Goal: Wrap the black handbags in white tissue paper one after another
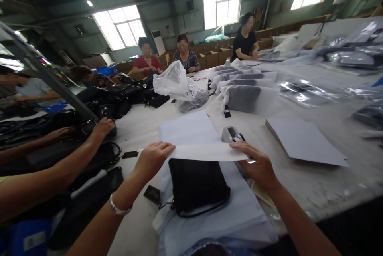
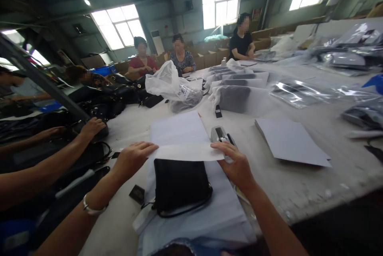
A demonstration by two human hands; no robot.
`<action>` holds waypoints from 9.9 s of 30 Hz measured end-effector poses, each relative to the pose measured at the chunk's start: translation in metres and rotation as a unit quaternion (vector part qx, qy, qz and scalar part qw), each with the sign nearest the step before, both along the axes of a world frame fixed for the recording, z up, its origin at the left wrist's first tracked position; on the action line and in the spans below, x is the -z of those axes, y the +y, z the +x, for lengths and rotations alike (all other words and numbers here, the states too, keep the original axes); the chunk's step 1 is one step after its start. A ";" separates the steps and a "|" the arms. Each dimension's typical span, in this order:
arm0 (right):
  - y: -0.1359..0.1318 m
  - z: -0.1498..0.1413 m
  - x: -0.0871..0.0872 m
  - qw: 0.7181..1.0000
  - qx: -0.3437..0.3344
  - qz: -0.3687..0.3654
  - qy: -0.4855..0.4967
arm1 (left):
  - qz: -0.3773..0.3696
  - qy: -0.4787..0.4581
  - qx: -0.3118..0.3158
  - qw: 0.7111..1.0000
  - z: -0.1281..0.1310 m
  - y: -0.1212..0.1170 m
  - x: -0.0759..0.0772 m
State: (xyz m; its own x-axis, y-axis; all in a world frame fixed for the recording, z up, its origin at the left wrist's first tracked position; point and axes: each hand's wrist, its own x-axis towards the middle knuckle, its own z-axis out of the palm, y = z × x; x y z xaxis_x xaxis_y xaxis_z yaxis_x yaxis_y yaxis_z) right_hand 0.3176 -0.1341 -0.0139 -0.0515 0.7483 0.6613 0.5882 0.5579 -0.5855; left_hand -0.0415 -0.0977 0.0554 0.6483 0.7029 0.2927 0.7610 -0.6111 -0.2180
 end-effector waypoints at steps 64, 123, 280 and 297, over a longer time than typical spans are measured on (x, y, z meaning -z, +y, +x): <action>-0.154 -0.043 0.070 0.938 -0.147 0.030 -0.313 | -0.106 -0.086 0.067 0.988 0.039 -0.142 0.121; -0.051 -0.049 0.057 0.970 -0.043 -0.014 -0.240 | -0.044 -0.128 -0.138 0.981 0.037 -0.130 0.096; -0.007 0.034 0.028 0.933 0.094 -0.302 0.172 | 0.121 -0.157 -0.036 0.979 0.079 -0.126 0.172; -0.057 0.057 0.055 0.932 0.099 -0.345 0.058 | 0.008 -0.198 -0.060 0.978 0.084 -0.137 0.157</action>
